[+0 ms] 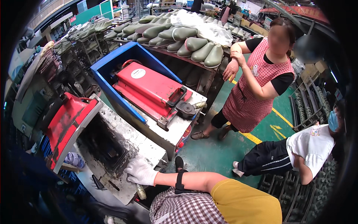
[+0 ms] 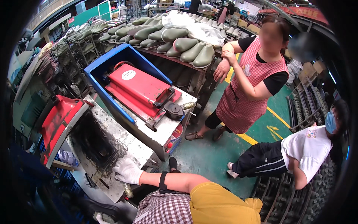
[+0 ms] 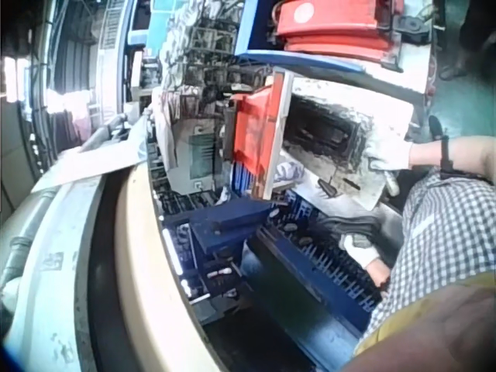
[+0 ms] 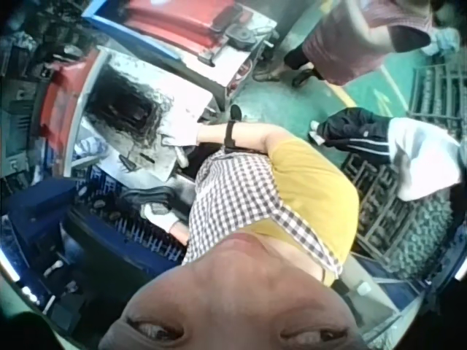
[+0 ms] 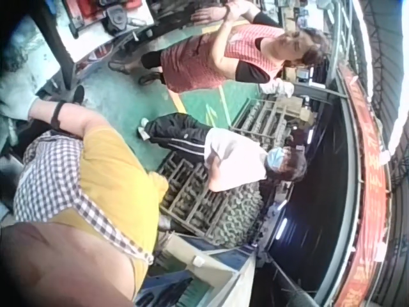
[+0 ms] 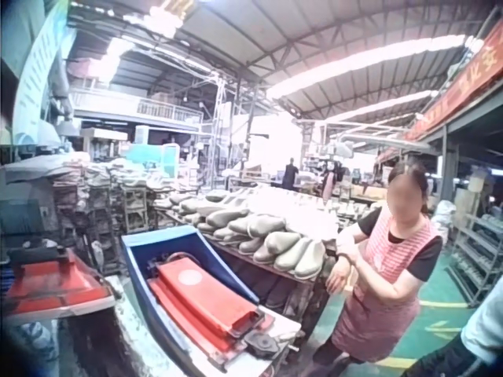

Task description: Operating a heat-press machine to bond soles to shoes in a factory.

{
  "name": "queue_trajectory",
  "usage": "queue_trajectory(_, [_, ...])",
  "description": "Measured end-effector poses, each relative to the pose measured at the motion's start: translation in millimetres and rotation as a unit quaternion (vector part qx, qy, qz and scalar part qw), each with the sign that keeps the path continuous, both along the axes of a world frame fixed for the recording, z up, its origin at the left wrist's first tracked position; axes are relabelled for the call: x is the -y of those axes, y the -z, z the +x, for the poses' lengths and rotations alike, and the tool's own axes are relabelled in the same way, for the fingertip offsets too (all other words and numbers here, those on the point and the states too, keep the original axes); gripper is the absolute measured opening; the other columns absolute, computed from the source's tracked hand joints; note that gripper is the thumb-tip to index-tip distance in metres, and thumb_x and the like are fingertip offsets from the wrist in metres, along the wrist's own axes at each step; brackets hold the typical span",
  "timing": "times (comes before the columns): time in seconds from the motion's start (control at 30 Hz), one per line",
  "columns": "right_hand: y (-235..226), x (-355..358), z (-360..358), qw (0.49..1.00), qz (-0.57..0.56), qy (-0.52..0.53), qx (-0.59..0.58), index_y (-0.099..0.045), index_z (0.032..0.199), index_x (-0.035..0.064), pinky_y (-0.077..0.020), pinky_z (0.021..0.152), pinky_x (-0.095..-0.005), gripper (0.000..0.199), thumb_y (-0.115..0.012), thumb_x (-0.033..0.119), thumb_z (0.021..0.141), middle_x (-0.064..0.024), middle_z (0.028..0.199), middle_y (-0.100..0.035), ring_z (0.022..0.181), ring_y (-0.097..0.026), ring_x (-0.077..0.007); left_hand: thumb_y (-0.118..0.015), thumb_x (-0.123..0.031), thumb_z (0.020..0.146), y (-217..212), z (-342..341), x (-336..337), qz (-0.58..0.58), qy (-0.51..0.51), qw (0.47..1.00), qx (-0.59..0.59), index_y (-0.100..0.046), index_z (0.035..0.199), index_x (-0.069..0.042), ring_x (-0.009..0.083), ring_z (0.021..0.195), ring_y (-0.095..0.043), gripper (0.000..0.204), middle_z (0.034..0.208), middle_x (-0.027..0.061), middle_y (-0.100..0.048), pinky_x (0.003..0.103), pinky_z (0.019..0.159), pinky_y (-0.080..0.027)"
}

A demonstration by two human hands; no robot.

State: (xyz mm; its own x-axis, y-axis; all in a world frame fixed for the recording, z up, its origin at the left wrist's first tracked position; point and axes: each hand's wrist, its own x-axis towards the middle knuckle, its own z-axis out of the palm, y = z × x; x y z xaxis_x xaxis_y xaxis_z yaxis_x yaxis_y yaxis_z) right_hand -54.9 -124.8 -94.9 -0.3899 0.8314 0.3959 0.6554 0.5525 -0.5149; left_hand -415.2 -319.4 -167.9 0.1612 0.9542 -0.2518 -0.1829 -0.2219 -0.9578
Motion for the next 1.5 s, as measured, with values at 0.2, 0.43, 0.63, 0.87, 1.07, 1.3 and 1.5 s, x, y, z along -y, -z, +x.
queue_trajectory(0.2, [-4.8,-3.3,-0.5,0.999,0.028,-0.005,-0.044,-0.072,0.093,0.0089,-0.0496,0.081,-0.0488,0.030,-0.078,0.033,0.076,-0.0119,0.086,-0.064,0.090,-0.064,-0.0339,-0.055,-0.029,0.104,24.6,-8.7,47.1,0.350,-0.234,-0.364,0.831,-0.071,0.121,0.002,0.0232,0.104,-0.068,0.039,0.115,0.0111,-0.072,0.040,0.094,-0.055])
queue_trajectory(0.43, [-6.6,-6.8,0.8,1.000,-0.014,-0.027,-0.001,-0.068,0.081,0.0081,-0.0520,0.072,-0.0499,0.027,-0.070,0.035,0.082,-0.0127,0.077,-0.062,0.079,-0.065,-0.0348,-0.074,-0.033,0.087,17.0,17.9,71.4,0.393,-0.281,-0.507,0.714,-0.073,0.118,-0.008,0.0242,0.089,-0.072,0.040,0.097,0.0032,-0.075,0.041,0.084,-0.060])
queue_trajectory(0.63, [3.3,-6.0,-4.8,0.994,0.077,-0.060,-0.049,-0.072,0.102,0.0105,-0.0526,0.089,-0.0525,0.022,-0.077,0.023,0.085,-0.0133,0.109,-0.067,0.100,-0.064,-0.0361,-0.075,-0.026,0.092,58.3,13.6,104.4,0.460,-0.251,-0.491,0.696,-0.064,0.084,-0.018,0.0200,0.061,-0.061,0.016,0.072,0.0007,-0.062,0.040,0.060,-0.057])
queue_trajectory(0.87, [9.1,-9.6,-13.3,0.997,0.047,-0.050,0.021,-0.070,0.119,0.0104,-0.0490,0.102,-0.0521,0.038,-0.078,0.024,0.084,-0.0130,0.111,-0.071,0.112,-0.065,-0.0374,-0.078,-0.017,0.086,100.3,-22.9,113.2,0.544,-0.225,-0.489,0.643,-0.071,0.113,-0.005,0.0233,0.095,-0.071,0.030,0.106,0.0063,-0.069,0.040,0.082,-0.060])
queue_trajectory(1.07, [11.5,-9.5,-11.9,0.997,0.046,-0.044,0.043,-0.071,0.121,0.0105,-0.0501,0.102,-0.0510,0.041,-0.079,0.019,0.082,-0.0130,0.110,-0.071,0.111,-0.066,-0.0384,-0.080,-0.032,0.085,108.0,-101.2,85.2,0.580,-0.264,-0.421,0.645,-0.071,0.095,-0.015,0.0173,0.085,-0.063,0.022,0.094,-0.0016,-0.063,0.036,0.083,-0.055])
queue_trajectory(1.3, [10.7,-10.4,-14.3,0.997,0.027,-0.048,0.054,-0.071,0.123,0.0112,-0.0495,0.104,-0.0513,0.040,-0.078,0.018,0.083,-0.0140,0.114,-0.071,0.114,-0.065,-0.0383,-0.083,-0.036,0.089,99.3,-173.3,19.7,0.610,-0.220,-0.087,0.756,-0.041,0.162,-0.008,0.0258,0.106,-0.069,0.089,0.127,0.0138,-0.069,0.041,0.093,-0.056])
queue_trajectory(1.5, [12.4,-7.6,-13.0,0.997,0.014,-0.036,0.064,-0.071,0.123,0.0108,-0.0484,0.106,-0.0512,0.040,-0.077,0.017,0.084,-0.0146,0.116,-0.070,0.117,-0.064,-0.0385,-0.072,-0.028,0.098,140.2,-177.0,48.3,0.546,-0.466,0.067,0.693,-0.010,0.174,-0.014,0.0425,0.154,-0.041,0.099,0.170,0.0247,-0.036,0.051,0.127,-0.035])
